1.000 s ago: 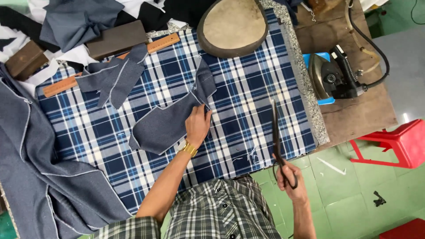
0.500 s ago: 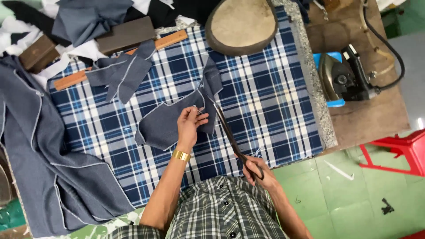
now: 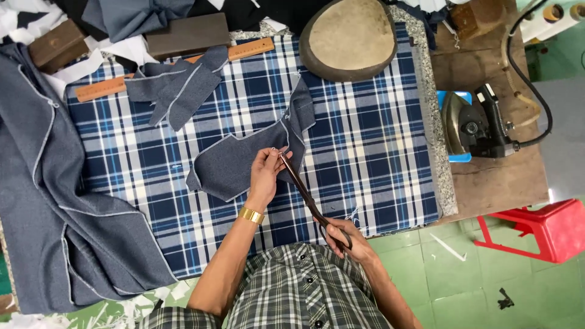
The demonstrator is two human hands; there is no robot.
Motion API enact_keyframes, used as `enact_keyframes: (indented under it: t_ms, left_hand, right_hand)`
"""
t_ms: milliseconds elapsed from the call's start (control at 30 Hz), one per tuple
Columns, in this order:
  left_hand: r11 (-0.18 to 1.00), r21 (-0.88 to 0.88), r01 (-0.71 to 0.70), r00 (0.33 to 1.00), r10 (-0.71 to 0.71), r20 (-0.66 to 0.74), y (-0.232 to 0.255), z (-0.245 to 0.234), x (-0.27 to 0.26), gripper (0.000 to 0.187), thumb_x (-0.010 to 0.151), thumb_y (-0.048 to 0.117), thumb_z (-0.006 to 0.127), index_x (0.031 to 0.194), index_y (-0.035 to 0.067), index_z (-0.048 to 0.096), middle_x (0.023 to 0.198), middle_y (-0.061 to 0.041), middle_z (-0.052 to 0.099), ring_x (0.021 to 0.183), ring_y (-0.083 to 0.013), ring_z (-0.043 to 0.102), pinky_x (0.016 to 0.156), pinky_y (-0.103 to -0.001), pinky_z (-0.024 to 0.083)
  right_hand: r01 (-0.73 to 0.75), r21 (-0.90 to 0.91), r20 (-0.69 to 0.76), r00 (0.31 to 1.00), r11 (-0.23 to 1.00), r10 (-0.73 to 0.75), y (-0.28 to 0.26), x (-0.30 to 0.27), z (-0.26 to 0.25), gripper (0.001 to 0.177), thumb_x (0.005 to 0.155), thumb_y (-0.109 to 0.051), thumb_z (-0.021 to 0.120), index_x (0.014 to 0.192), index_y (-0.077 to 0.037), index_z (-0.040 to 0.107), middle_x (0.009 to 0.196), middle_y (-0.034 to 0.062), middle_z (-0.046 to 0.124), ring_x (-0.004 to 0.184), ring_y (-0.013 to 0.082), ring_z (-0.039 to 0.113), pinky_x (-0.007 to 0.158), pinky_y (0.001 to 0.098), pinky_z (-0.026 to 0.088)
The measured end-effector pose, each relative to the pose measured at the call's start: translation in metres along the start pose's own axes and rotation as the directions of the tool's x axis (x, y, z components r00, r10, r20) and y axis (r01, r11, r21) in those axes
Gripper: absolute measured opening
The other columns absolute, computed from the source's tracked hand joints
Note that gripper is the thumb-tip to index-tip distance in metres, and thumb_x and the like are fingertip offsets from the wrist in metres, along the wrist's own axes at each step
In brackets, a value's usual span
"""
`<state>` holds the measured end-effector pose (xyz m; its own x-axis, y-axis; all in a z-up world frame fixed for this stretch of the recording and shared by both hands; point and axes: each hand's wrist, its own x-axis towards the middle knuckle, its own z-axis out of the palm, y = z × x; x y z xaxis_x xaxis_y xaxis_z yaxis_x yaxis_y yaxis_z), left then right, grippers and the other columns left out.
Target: The person uses shears to cut a piece of dark gray fabric into several smaller pieces on a plaid-covered table. The person then arranges the cut fabric pieces into a neat stack on the table.
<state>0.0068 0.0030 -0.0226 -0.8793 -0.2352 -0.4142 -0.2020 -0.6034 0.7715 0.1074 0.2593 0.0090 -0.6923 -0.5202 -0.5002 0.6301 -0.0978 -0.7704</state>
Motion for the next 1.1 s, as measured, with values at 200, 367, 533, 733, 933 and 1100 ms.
enact_keyframes:
  t_ms: [200,367,533,733,933,1100]
  left_hand:
    - [0.999,0.034,-0.009,1.0,0.008,0.029,-0.01,-0.002,0.002,0.01,0.108,0.013,0.053,0.105,0.004,0.053,0.13,-0.028,0.066,0.115,-0.0377,0.069,0.088,-0.037,0.061]
    - [0.958,0.27,-0.098,0.995,0.097,0.018,-0.03,-0.007,0.002,0.014,0.107,0.017,0.058,0.102,0.003,0.058,0.122,-0.017,0.068,0.101,-0.0256,0.074,0.082,-0.031,0.062]
    - [0.594,0.716,-0.367,0.929,0.197,0.313,-0.069,0.024,-0.04,0.006,0.097,0.011,0.067,0.095,0.013,0.072,0.077,-0.009,0.072,0.07,-0.026,0.074,0.061,-0.035,0.055]
    - [-0.119,0.725,-0.679,0.732,-0.027,0.681,-0.098,0.08,-0.091,0.024,0.095,0.024,0.067,0.113,0.007,0.066,0.09,-0.012,0.067,0.078,-0.0291,0.073,0.064,-0.038,0.058]
    - [0.295,0.866,-0.404,0.296,-0.853,0.429,-0.079,0.141,-0.137,0.042,0.098,-0.005,0.043,0.135,0.01,0.057,0.145,-0.013,0.056,0.112,-0.0252,0.064,0.068,-0.026,0.053]
    - [0.531,0.759,-0.376,0.597,-0.488,0.637,-0.055,0.124,-0.098,0.03,0.105,0.022,0.048,0.128,0.02,0.068,0.142,-0.007,0.064,0.118,-0.0246,0.066,0.102,-0.043,0.055]
  right_hand:
    - [0.035,-0.006,-0.034,0.999,0.999,-0.035,-0.003,-0.001,0.003,0.051,0.099,-0.014,0.06,0.139,0.017,0.051,0.051,0.0138,0.056,0.035,0.0187,0.057,0.026,0.025,0.046]
    - [0.04,-0.007,-0.187,0.982,0.999,-0.04,0.001,-0.015,-0.007,0.048,0.095,-0.011,0.066,0.135,0.013,0.058,0.047,0.0155,0.054,0.031,0.0188,0.054,0.022,0.0254,0.043]
    - [0.185,0.016,-0.368,0.915,0.983,-0.166,0.01,-0.056,-0.044,0.041,0.099,-0.018,0.06,0.127,0.011,0.063,0.045,0.0149,0.049,0.027,0.0204,0.049,0.021,0.027,0.039]
    - [0.348,-0.093,-0.542,0.768,0.933,-0.341,0.003,-0.11,-0.069,0.045,0.098,-0.024,0.05,0.129,0.008,0.061,0.042,0.0075,0.041,0.024,0.0143,0.043,0.021,0.0233,0.036]
    - [0.459,-0.092,-0.57,0.703,0.884,-0.425,-0.006,-0.139,-0.068,0.059,0.101,-0.033,0.054,0.144,0.008,0.048,0.055,-0.0029,0.036,0.039,0.0056,0.031,0.03,0.0213,0.022]
    - [0.331,-0.104,-0.626,0.711,0.938,-0.321,-0.006,-0.151,-0.079,0.07,0.097,-0.04,0.057,0.148,0.006,0.046,0.055,-0.0029,0.04,0.041,0.0065,0.034,0.031,0.0239,0.024]
